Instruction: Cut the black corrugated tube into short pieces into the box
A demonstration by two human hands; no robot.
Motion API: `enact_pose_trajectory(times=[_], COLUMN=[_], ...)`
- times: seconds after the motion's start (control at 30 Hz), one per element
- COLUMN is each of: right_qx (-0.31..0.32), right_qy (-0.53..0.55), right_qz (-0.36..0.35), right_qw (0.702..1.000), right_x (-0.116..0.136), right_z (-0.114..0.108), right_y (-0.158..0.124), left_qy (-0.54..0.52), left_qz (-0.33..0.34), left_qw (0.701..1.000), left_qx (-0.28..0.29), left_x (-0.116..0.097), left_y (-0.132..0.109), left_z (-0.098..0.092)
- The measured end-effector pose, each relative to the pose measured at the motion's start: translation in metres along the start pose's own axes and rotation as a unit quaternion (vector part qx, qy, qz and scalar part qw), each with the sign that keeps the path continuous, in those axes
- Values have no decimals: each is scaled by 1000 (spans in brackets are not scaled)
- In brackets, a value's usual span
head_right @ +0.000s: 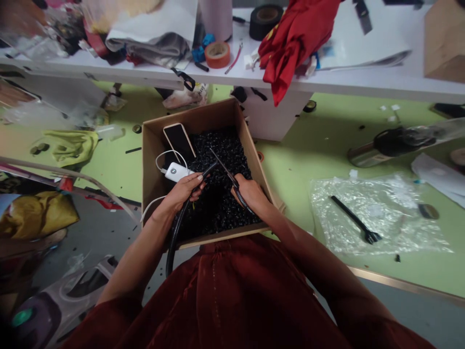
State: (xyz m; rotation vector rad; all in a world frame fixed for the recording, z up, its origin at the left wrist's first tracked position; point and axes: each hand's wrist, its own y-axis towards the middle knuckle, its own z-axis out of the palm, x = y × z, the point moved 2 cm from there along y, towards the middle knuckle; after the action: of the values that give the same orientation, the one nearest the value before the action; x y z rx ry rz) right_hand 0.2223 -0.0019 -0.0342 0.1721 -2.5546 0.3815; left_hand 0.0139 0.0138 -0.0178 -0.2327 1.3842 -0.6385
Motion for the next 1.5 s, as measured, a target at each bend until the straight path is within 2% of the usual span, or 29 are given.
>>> enact_pose_trajectory(times=[0.2,0.43,0.53,0.73,0.83,1.0,1.27,1.5], right_qx=[-48,-39,-23,58,52,-17,-4,-10], right_qy=[32,65,66,6,-13,8,46,36], right_qz=[4,2,-20,-101,-73,16,14,11], right_qw=[998,997,997,993,996,1000,999,999], right_x=[5,7,10,14,11,5,9,8], right_z=[-10,-11,-10,2,2,-9,-11,-10], right_y=[-4,-6,-7,-9,-8,-4,-5,-5], left_qy=[-1,-33,-33,-33,-27,-34,-67,-95], left_qz=[13,29,27,23,23,25,29,12], left_qw=[1000,999,999,999,999,999,997,995], left_qx=[-22,-26,-30,-27,-30,-24,-4,6], left_x=[-1,-6,-7,-6,-5,-4,-5,-8], left_y=[0,-2,-3,-2,-2,-1,-2,-3], left_z=[0,-3,-2,-2,-2,-3,-2,-2])
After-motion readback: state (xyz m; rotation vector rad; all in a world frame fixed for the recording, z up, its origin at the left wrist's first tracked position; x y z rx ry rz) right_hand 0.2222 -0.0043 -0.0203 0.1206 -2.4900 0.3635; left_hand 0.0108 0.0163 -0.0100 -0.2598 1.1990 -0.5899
